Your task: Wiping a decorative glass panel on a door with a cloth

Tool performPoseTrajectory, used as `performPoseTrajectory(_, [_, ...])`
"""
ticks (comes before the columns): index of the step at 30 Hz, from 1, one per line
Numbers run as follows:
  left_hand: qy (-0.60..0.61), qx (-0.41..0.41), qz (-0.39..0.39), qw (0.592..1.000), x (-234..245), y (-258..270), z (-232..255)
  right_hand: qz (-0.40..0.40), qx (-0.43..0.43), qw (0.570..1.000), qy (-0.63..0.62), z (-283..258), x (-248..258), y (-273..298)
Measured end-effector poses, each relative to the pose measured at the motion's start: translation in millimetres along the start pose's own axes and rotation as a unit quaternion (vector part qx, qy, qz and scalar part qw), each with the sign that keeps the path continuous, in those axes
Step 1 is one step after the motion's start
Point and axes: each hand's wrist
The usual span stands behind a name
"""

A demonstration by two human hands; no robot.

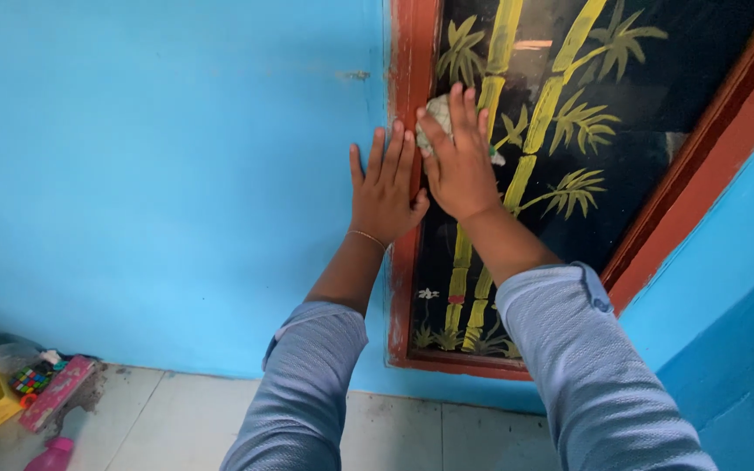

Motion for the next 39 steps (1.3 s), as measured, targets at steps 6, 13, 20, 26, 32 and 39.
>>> performPoseTrajectory(6, [0.006, 0.001, 0.107, 0.994, -39, 19, -2, 0.058, 0.001, 0.998, 0.005, -8, -32, 28])
performPoseTrajectory(13, [0.025, -0.056, 0.139, 0.988, -64, 48, -15, 0.047, -0.028, 0.998, -0.008, -14, -65, 68])
performPoseTrajectory(20, [0.117, -0.033, 0.156, 0.980, -71, 63, -22, 0.036, -0.015, 0.997, 0.061, -11, -121, 139])
performPoseTrajectory(26, [0.093, 0.003, 0.177, 0.980, -78, 92, -6, 0.079, 0.011, 0.992, 0.096, -7, -157, 187])
performPoseTrajectory(32, [0.077, 0.135, 0.150, 0.976, -109, 197, 24, 0.050, 0.050, 0.993, 0.098, -7, -190, 257])
performPoseTrajectory(39, [0.089, 0.216, 0.094, 0.968, -136, 302, 48, 0.007, 0.081, 0.993, 0.087, -40, -195, 318])
Point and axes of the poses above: each hand's wrist, its own y-axis away from the middle knuckle, its own x-axis out of the back of the hand, z = x × y, and after that the axes turned 7 degrees about x, right-handed
